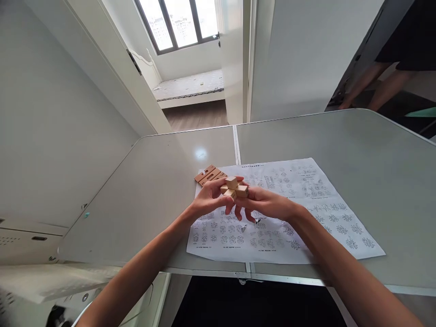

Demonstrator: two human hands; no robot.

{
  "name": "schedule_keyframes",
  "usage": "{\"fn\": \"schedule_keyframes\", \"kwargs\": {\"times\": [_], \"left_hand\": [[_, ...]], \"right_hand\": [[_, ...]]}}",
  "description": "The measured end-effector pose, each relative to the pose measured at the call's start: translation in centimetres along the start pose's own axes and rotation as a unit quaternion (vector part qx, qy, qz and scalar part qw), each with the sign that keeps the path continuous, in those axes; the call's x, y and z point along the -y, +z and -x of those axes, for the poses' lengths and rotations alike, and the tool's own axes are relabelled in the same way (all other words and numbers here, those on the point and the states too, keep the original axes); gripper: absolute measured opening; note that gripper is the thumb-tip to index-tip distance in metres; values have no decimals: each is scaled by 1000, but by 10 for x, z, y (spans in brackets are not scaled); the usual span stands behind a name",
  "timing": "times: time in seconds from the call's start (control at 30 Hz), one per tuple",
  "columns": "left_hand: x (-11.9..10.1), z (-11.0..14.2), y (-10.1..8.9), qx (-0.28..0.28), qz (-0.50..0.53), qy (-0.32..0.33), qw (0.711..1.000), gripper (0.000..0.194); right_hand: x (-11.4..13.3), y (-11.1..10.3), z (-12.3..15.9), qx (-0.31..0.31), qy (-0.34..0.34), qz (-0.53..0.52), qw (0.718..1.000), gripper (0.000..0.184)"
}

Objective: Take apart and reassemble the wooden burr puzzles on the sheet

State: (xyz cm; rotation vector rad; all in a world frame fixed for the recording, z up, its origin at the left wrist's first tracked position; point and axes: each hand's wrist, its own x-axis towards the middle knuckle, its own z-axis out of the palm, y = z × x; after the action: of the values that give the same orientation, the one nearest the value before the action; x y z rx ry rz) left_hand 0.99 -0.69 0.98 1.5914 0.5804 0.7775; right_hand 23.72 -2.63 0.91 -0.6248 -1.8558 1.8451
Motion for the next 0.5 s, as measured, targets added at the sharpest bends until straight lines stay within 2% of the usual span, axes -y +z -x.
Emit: {"fn": "schedule_keyframes", "kwargs": {"times": [0.1, 0.27, 0.5], "left_hand": [[-1, 0, 3, 14, 12, 6, 1000, 64], [3, -1, 4, -46, -25, 22, 998, 72], [1, -2, 7, -66, -70, 70, 993, 66]], "right_hand": [[-5, 2, 1, -33, -1, 32, 999, 46], [-10, 7, 0, -155, -8, 88, 984, 47], [-11, 14, -2, -247, -55, 142, 957, 51]]}}
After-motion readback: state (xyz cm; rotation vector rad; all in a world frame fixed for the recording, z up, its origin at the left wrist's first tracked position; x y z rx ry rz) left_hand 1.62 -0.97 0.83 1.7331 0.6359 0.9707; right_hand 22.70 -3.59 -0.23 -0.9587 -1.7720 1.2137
